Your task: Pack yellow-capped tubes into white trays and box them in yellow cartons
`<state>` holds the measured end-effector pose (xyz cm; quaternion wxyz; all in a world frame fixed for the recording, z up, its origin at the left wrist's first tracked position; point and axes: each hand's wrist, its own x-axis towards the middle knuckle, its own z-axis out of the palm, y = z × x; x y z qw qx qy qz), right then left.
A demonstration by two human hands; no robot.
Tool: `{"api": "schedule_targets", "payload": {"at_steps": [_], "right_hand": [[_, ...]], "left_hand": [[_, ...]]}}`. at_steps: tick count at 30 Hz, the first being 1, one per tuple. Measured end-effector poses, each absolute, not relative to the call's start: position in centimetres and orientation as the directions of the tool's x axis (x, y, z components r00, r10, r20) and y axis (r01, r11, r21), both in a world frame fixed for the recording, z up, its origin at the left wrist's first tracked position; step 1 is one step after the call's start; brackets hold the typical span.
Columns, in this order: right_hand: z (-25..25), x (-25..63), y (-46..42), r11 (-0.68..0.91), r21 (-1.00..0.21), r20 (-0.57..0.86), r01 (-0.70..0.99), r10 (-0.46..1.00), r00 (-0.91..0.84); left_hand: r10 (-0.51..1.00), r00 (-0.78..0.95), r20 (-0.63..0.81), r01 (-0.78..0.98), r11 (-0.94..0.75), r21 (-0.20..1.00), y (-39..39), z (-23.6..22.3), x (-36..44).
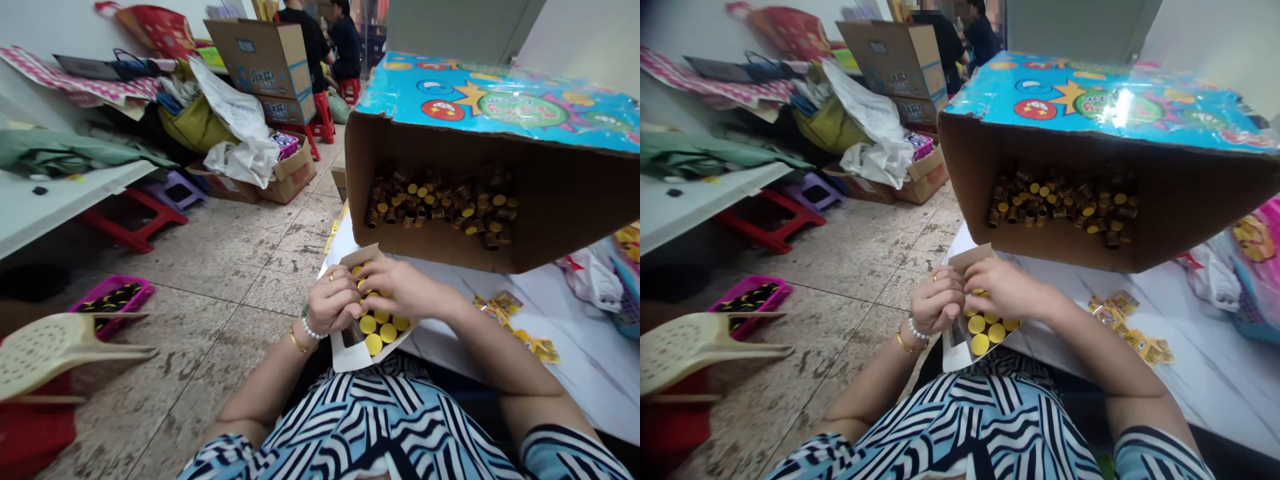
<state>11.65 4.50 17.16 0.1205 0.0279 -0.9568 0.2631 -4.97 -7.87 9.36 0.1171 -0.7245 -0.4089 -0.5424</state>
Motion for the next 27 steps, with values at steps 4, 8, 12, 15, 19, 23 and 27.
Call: {"api": "schedule_targets", "payload": {"at_steps": [4, 8, 12, 15, 19, 23, 27], "right_hand": [[18.4, 10.8, 12.0, 0.833, -0.421, 0.324, 0.358, 0.507, -0.799], [13.8, 9.5, 19.2, 0.482, -0.375, 0.229, 0.792, 0.876, -0.425], [8.3, 9.0, 21.2, 0.432, -0.406, 0.248, 0.805, 0.9, -0.358], [6.3, 9.2, 21.1, 0.493, -0.4, 0.329, 0.772, 0.864, -0.381], [5.6, 9.7, 20.9, 0.589, -0.349, 0.361, 0.729, 0.803, -0.475], [5.8, 10.1, 21.1, 0.582, -0.373, 0.322, 0.722, 0.812, -0.487], [5.7, 9.6, 20.6, 0.536, -0.481, 0.384, 0.694, 0.84, -0.383]], "left_hand": [[0.504, 0.125, 0.855, 0.717, -0.641, 0.273, -8.9, 9.9, -5.5], [0.518, 0.207, 0.83, 0.725, -0.65, 0.226, -10.4, 10.5, -5.5], [0.557, 0.132, 0.82, 0.792, -0.556, 0.25, -11.3, 9.4, -6.0], [0.561, 0.05, 0.826, 0.807, -0.511, 0.297, -10.9, 7.8, -6.3], [0.575, 0.049, 0.817, 0.782, -0.531, 0.327, -9.9, 6.8, -6.1], [0.573, 0.062, 0.817, 0.779, -0.54, 0.319, -9.7, 7.3, -5.9], [0.591, 0.006, 0.807, 0.801, -0.485, 0.35, -10.8, 7.6, -5.9]]}}
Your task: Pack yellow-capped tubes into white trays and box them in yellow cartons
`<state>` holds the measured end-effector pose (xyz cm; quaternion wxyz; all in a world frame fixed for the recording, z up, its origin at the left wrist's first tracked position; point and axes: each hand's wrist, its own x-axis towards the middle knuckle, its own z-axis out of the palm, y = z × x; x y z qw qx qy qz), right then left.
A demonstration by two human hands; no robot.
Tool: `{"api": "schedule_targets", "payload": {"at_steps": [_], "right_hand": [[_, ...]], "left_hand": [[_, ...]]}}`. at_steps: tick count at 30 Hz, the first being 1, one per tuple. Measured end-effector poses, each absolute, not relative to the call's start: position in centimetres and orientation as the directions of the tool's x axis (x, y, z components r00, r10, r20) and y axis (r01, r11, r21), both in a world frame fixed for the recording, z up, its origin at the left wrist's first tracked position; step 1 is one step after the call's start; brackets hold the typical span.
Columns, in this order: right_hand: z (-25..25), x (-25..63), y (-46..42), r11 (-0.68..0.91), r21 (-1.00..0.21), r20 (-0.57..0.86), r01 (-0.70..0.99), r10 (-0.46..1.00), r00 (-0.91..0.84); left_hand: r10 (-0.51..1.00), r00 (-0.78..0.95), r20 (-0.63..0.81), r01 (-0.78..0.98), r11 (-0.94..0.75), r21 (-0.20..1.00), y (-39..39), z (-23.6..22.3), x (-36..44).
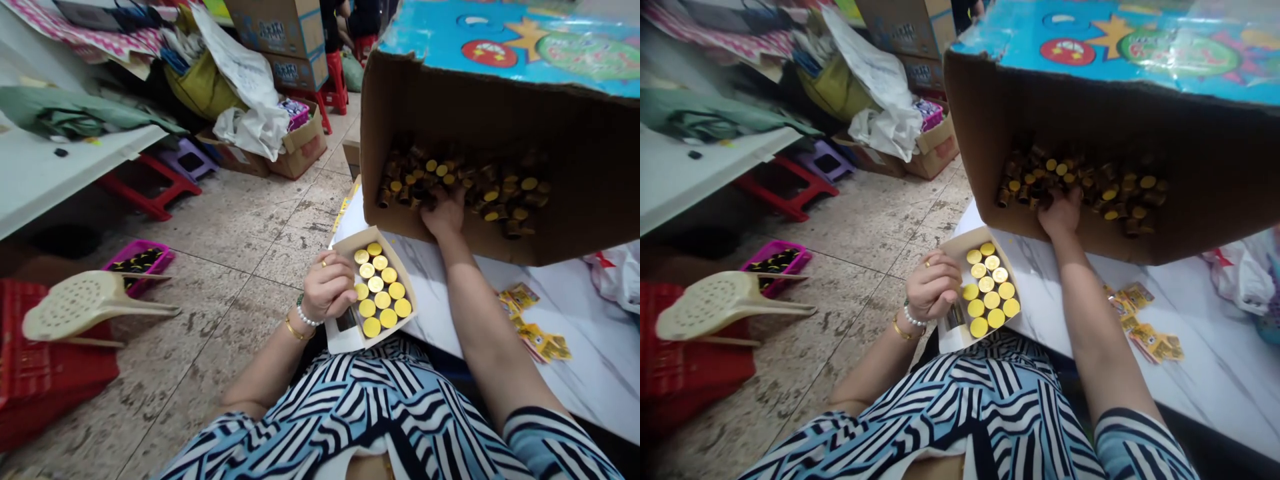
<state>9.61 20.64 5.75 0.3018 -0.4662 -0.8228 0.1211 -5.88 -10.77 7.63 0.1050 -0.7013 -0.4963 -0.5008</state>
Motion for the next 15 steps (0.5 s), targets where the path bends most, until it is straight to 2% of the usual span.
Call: {"api": "schedule_targets", "payload": {"at_steps": [3, 6, 10, 13, 15], "right_hand": [[5.2, 8.3, 20.1, 0.553, -0.573, 0.413, 0.605, 0.832, -0.37], [4.9, 6.9, 20.0, 0.566, -0.614, 0.448, 0.55, 0.824, -0.347], [6.6, 6.5, 20.2, 0.534, -0.699, 0.434, 0.475, 0.845, -0.312], [10.1, 6.9, 18.6, 0.534, -0.801, 0.364, 0.271, 0.794, -0.488], [12.8, 7.3, 16.1, 0.56, -0.823, 0.359, 0.1, 0.648, -0.672]], "left_hand": [[0.592, -0.027, 0.805, 0.797, -0.473, 0.375, -11.3, 7.5, -5.7], [0.56, -0.035, 0.828, 0.787, -0.495, 0.369, -11.0, 7.4, -5.6], [0.515, -0.062, 0.855, 0.779, -0.511, 0.364, -10.2, 7.7, -6.1], [0.521, -0.091, 0.848, 0.784, -0.487, 0.384, -9.7, 8.3, -6.7], [0.528, -0.082, 0.845, 0.789, -0.484, 0.379, -9.4, 8.8, -6.9]]}}
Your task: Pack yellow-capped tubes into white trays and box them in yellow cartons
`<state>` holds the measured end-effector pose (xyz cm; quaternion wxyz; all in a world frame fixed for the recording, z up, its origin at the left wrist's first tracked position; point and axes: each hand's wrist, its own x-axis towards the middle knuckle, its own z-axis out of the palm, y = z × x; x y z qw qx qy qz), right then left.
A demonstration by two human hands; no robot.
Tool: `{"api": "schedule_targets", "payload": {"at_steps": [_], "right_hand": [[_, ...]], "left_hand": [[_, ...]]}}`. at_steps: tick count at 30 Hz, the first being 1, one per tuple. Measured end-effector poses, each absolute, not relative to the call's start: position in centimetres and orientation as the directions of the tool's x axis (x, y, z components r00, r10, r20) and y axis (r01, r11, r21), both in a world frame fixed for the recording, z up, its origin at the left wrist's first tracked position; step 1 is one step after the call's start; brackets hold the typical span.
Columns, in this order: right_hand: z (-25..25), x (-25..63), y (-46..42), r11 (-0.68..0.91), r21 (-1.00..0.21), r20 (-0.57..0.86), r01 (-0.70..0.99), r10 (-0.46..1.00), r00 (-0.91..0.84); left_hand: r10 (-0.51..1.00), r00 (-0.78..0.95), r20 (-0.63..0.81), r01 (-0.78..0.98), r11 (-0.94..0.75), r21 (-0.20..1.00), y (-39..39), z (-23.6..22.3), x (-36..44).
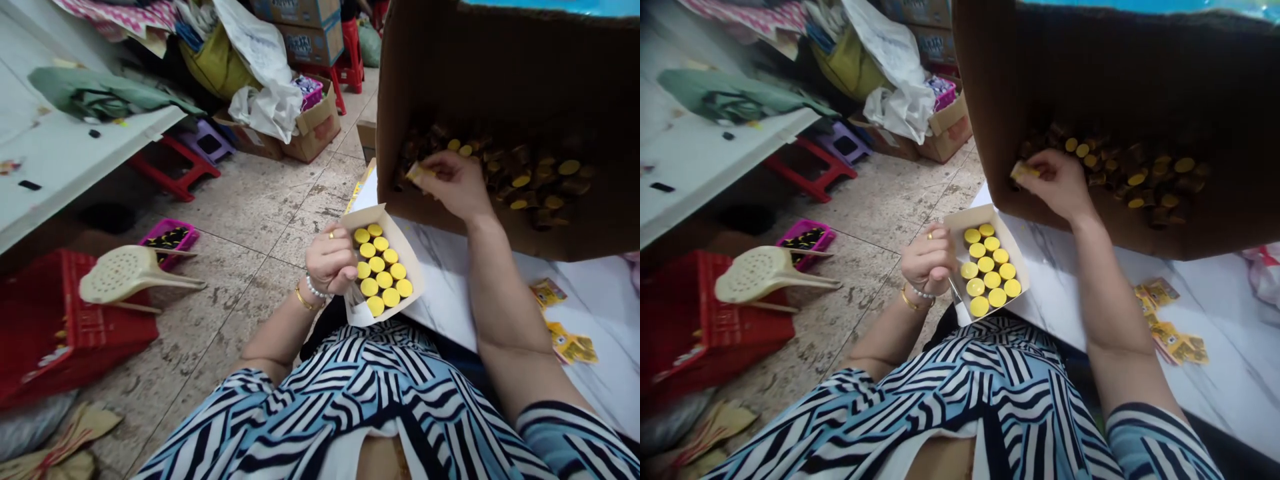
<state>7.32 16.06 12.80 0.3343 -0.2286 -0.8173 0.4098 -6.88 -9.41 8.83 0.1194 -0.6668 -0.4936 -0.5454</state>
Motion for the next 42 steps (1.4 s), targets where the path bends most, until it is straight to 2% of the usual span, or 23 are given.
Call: {"api": "schedule_targets", "payload": {"at_steps": [4, 7, 12, 18, 22, 25, 27, 29, 31, 32, 33, 36, 42], "right_hand": [[16.6, 7.4, 9.6, 0.724, -0.675, 0.403, -0.144, 0.198, -0.893], [16.9, 6.7, 6.3, 0.799, -0.568, 0.365, -0.197, 0.03, -0.931], [15.6, 5.8, 4.7, 0.87, -0.483, 0.241, -0.099, 0.024, -0.97], [14.9, 5.5, 3.6, 0.905, -0.41, 0.152, -0.111, -0.052, -0.987], [14.7, 5.0, 3.9, 0.843, -0.508, 0.227, -0.177, -0.066, -0.972], [15.1, 4.9, 4.5, 0.791, -0.573, 0.224, -0.216, -0.103, -0.969], [15.8, 5.6, 5.8, 0.775, -0.609, 0.24, -0.17, -0.024, -0.97], [16.4, 6.9, 8.5, 0.789, -0.614, 0.293, 0.009, 0.238, -0.926], [16.2, 8.7, 12.6, 0.753, -0.526, 0.317, 0.396, 0.605, -0.73], [15.7, 9.6, 14.9, 0.653, -0.43, 0.286, 0.623, 0.754, -0.592], [14.9, 10.4, 17.1, 0.526, -0.339, 0.244, 0.78, 0.85, -0.467], [11.3, 11.9, 22.0, 0.405, -0.298, 0.187, 0.864, 0.913, -0.364], [5.6, 12.0, 24.4, 0.52, -0.372, 0.308, 0.769, 0.851, -0.427]], "left_hand": [[0.506, -0.024, 0.862, 0.778, -0.532, 0.334, -9.3, 9.3, -6.9], [0.502, -0.046, 0.864, 0.771, -0.532, 0.35, -9.8, 9.2, -7.0], [0.496, -0.098, 0.863, 0.76, -0.522, 0.386, -10.6, 8.8, -7.2], [0.491, -0.073, 0.868, 0.751, -0.545, 0.372, -10.7, 8.9, -7.3], [0.475, -0.096, 0.875, 0.735, -0.558, 0.384, -10.3, 8.9, -7.4], [0.452, -0.131, 0.882, 0.727, -0.561, 0.396, -10.3, 8.7, -7.3], [0.441, -0.151, 0.885, 0.725, -0.559, 0.402, -10.5, 8.3, -7.3], [0.439, -0.173, 0.882, 0.727, -0.547, 0.415, -10.9, 7.8, -7.4], [0.446, -0.2, 0.872, 0.729, -0.527, 0.437, -11.1, 7.5, -7.7], [0.45, -0.215, 0.867, 0.73, -0.516, 0.449, -11.2, 7.5, -7.8], [0.454, -0.227, 0.862, 0.73, -0.506, 0.459, -11.2, 7.5, -7.9], [0.46, -0.236, 0.856, 0.733, -0.494, 0.467, -10.9, 7.6, -8.0], [0.408, -0.28, 0.869, 0.752, -0.47, 0.462, -10.5, 7.3, -8.1]]}}
